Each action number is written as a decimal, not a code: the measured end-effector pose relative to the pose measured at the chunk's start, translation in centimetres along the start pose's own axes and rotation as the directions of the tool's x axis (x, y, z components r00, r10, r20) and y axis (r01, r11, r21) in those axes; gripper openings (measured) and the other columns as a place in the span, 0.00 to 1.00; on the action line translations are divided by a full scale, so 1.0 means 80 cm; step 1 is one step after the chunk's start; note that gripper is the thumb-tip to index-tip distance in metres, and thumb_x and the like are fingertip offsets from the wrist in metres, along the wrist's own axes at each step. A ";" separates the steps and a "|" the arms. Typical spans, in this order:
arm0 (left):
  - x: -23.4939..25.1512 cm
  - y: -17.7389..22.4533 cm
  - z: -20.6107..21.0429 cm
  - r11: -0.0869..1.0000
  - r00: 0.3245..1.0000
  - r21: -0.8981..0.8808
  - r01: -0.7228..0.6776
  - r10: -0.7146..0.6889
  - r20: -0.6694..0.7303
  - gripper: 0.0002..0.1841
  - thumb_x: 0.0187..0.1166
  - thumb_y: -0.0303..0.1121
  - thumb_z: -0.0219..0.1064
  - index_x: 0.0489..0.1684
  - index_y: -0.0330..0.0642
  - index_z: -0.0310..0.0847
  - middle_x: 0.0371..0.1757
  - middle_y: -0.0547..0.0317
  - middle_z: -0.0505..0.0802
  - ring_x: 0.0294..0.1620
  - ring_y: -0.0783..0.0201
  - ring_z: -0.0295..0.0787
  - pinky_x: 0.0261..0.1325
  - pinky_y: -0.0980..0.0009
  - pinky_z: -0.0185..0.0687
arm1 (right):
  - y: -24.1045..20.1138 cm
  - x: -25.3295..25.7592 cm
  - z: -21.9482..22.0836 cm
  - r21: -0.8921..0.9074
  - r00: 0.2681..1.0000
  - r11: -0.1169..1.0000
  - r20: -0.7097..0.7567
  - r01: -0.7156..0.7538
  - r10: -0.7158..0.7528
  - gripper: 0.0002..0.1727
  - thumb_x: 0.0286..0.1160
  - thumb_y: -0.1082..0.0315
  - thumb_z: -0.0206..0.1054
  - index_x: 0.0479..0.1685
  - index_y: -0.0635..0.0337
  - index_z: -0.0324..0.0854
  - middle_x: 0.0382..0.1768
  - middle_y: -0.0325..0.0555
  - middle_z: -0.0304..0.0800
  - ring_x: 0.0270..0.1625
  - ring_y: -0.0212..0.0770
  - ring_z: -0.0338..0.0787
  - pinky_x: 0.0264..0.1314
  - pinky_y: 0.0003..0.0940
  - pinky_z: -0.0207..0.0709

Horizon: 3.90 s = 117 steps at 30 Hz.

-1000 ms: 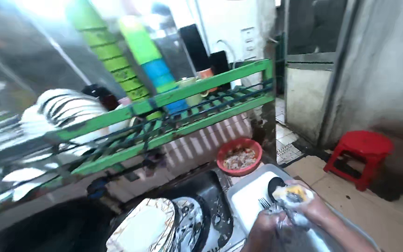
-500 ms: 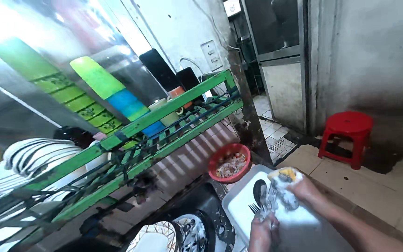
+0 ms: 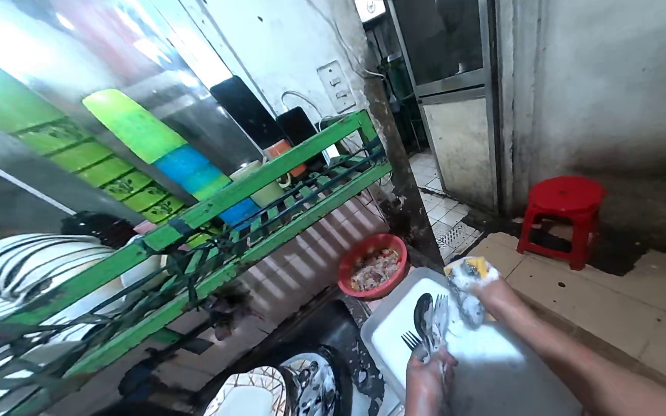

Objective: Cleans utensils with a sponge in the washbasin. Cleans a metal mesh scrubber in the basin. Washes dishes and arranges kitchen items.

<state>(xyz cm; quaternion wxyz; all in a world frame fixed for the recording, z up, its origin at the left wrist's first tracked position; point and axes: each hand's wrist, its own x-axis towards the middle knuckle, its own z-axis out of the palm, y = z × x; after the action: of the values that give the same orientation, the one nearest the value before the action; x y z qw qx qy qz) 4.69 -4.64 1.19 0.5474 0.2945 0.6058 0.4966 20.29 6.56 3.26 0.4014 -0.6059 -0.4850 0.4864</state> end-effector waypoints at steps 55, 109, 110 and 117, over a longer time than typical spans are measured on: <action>0.012 0.003 -0.005 0.958 0.924 -0.123 0.260 -0.209 0.321 0.10 0.87 0.27 0.59 0.40 0.32 0.85 0.27 0.56 0.90 0.22 0.70 0.84 0.26 0.77 0.82 | -0.024 -0.006 -0.017 -0.189 0.989 0.979 0.110 -0.075 0.097 0.37 0.71 0.52 0.79 0.78 0.58 0.73 0.61 0.61 0.87 0.62 0.57 0.88 0.68 0.60 0.78; 0.003 0.018 0.018 0.999 0.999 0.020 0.042 -0.041 -0.029 0.08 0.89 0.30 0.59 0.47 0.31 0.78 0.22 0.58 0.82 0.13 0.73 0.70 0.16 0.79 0.67 | 0.013 -0.026 0.005 0.211 0.993 0.977 0.118 -0.042 0.017 0.26 0.80 0.55 0.71 0.72 0.59 0.75 0.47 0.53 0.89 0.44 0.44 0.90 0.48 0.44 0.86; 0.006 0.019 0.020 0.999 0.998 0.039 0.030 -0.028 -0.048 0.09 0.89 0.30 0.59 0.45 0.31 0.78 0.20 0.59 0.81 0.13 0.72 0.69 0.16 0.78 0.67 | 0.011 -0.038 0.014 0.151 0.982 0.987 0.187 -0.047 0.019 0.26 0.79 0.57 0.72 0.71 0.62 0.75 0.49 0.54 0.90 0.48 0.44 0.91 0.54 0.45 0.86; 0.024 0.015 -0.014 0.979 0.995 -0.198 -0.049 0.066 0.079 0.24 0.96 0.36 0.42 0.49 0.28 0.84 0.37 0.50 0.94 0.30 0.63 0.91 0.34 0.70 0.88 | -0.012 -0.030 -0.020 -0.256 0.900 0.966 0.410 -0.046 0.152 0.26 0.82 0.53 0.70 0.68 0.64 0.78 0.54 0.57 0.88 0.56 0.48 0.88 0.64 0.48 0.80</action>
<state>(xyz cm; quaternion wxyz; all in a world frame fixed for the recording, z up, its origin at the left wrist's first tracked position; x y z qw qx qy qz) 2.99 -2.80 1.45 0.5845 0.2776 0.5214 0.5562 21.52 4.41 5.01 0.1842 -0.5532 -0.5844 0.5644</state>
